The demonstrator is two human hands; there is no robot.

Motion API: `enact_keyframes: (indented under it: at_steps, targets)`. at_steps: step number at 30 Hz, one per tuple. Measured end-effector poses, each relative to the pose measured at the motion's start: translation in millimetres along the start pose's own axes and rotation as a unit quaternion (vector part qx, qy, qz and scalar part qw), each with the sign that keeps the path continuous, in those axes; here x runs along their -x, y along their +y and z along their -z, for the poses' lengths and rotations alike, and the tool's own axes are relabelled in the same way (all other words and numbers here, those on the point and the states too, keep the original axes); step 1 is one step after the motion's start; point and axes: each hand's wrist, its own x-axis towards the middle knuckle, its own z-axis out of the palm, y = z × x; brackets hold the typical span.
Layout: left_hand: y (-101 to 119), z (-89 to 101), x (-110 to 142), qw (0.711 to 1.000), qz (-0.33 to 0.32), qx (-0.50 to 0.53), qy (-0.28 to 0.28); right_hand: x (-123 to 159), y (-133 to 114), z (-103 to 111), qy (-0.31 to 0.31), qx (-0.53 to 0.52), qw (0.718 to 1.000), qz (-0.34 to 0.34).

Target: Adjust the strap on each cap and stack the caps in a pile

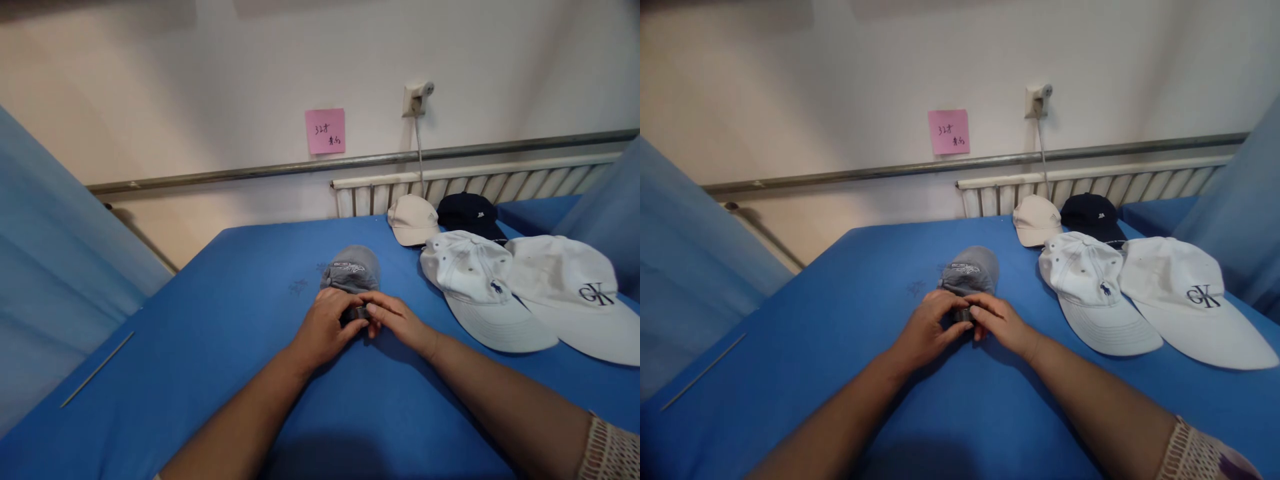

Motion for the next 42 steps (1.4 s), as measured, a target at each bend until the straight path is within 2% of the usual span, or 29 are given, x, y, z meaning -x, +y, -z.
enact_keyframes:
  at_steps: [4, 9, 16, 23, 26, 29, 31, 33, 36, 39, 42]
  targets:
    - [3.5, 0.8, 0.2, 1.0, 0.008, -0.003, -0.025, -3.1, 1.6, 2.4, 0.032, 0.022, 0.999, -0.004]
    - [3.5, 2.0, -0.4, 0.999, 0.017, -0.013, -0.028, -4.5, 2.5, 4.2, 0.083, -0.011, 0.996, -0.012]
    - [-2.1, 9.2, -2.1, 1.0, 0.001, -0.021, -0.02, -5.5, -6.1, 6.8, 0.101, 0.008, 0.994, 0.026]
    - [-3.2, 12.5, -2.1, 0.999, 0.016, -0.035, -0.034, -6.5, 4.0, 5.9, 0.113, 0.03, 0.993, -0.001]
    - [-3.1, 14.6, -1.8, 0.997, 0.006, -0.026, -0.067, -6.6, 9.3, 6.2, 0.114, 0.063, 0.991, 0.009]
    - [-6.5, 21.6, -2.0, 0.994, 0.009, 0.002, -0.108, -6.0, 12.3, 9.4, 0.08, 0.093, 0.992, 0.004]
    - [-11.5, 27.7, -2.1, 0.995, 0.054, 0.014, -0.087, -4.9, 13.5, 11.9, 0.049, 0.111, 0.992, -0.015]
    - [-18.2, 32.2, -2.2, 0.994, 0.102, 0.005, -0.042, -3.1, 14.0, 13.5, 0.015, 0.141, 0.989, -0.033]
    - [-28.3, 31.9, -2.5, 0.991, 0.131, -0.033, 0.015, 0.1, 13.3, 13.1, -0.017, 0.182, 0.982, -0.048]
    - [-35.7, 23.9, -3.3, 0.985, 0.149, -0.059, 0.058, 1.1, 12.7, 10.9, -0.011, 0.19, 0.98, -0.049]
    - [-40.9, 13.5, -4.8, 0.987, 0.139, -0.035, 0.069, -1.0, 13.4, 9.6, 0.025, 0.198, 0.979, -0.034]
